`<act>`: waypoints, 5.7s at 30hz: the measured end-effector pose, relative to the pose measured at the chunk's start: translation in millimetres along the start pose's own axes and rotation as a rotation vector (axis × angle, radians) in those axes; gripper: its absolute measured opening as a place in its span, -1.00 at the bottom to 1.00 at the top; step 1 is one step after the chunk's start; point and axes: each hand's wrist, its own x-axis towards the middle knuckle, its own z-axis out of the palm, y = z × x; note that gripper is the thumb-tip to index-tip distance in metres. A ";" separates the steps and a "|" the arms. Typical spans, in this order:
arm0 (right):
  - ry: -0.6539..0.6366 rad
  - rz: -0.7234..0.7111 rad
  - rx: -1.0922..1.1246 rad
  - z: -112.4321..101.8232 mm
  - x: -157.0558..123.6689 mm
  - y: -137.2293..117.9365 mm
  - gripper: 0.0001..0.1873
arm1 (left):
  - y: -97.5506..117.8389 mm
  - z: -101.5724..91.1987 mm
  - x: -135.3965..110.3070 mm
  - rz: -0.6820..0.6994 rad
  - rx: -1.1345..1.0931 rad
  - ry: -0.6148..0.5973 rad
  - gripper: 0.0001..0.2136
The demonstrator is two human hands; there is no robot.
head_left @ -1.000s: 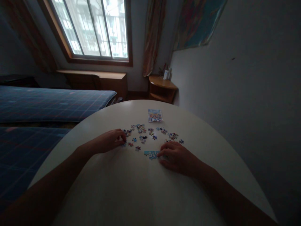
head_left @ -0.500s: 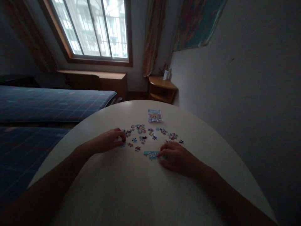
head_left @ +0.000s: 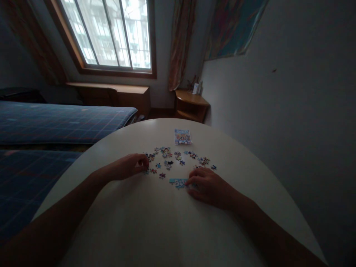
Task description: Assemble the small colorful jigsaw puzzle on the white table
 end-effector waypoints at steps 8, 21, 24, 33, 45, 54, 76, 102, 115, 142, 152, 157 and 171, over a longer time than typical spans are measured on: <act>-0.003 0.002 -0.011 0.1 -0.9 -0.1 -0.81 | 0.6 22.4 16.7 0.000 -0.073 0.235 -0.78; 0.001 -0.009 -0.005 -0.8 -0.1 -1.3 -0.81 | -6.1 -1.1 -6.7 0.048 0.069 -0.019 -0.70; -0.001 -0.001 0.000 0.1 -0.7 -0.3 -0.80 | -8.6 -0.9 -6.1 0.037 0.059 -0.032 -0.72; -0.018 0.007 0.001 1.1 -1.0 1.5 -0.79 | -4.4 -2.0 -4.7 0.053 0.067 -0.058 -0.79; -0.021 0.005 -0.006 -1.5 -0.7 -0.9 -0.79 | 12.9 0.8 -4.0 0.095 0.015 -0.077 -0.79; 0.174 0.078 0.013 7.0 5.1 -8.8 -0.85 | 72.8 54.9 7.7 0.084 -0.353 0.220 -0.89; 0.077 0.207 0.046 -4.3 2.9 -3.6 -0.89 | 74.9 84.3 6.6 0.585 0.127 0.297 -0.79; 0.060 0.217 -0.043 -1.0 1.1 -7.7 -0.87 | 78.0 81.2 5.2 0.603 0.154 0.207 -0.77; 0.135 0.136 -0.094 -15.8 -3.1 -0.4 -0.89 | 76.0 81.8 4.9 0.603 0.158 0.221 -0.77; 0.015 0.117 -0.080 -11.8 -1.7 -1.2 -0.89 | 81.2 77.5 1.3 0.601 0.209 0.202 -0.75; 0.033 0.153 -0.013 -14.1 -3.3 3.6 -0.79 | 80.2 79.7 2.1 0.607 0.243 0.172 -0.73; 0.066 0.196 -0.045 -16.5 -4.6 10.3 -0.80 | 81.4 79.4 1.6 0.607 0.259 0.156 -0.72; 0.030 0.163 -0.031 -9.9 -3.4 17.0 -0.85 | 4.9 26.9 12.1 -0.040 0.328 0.599 -0.79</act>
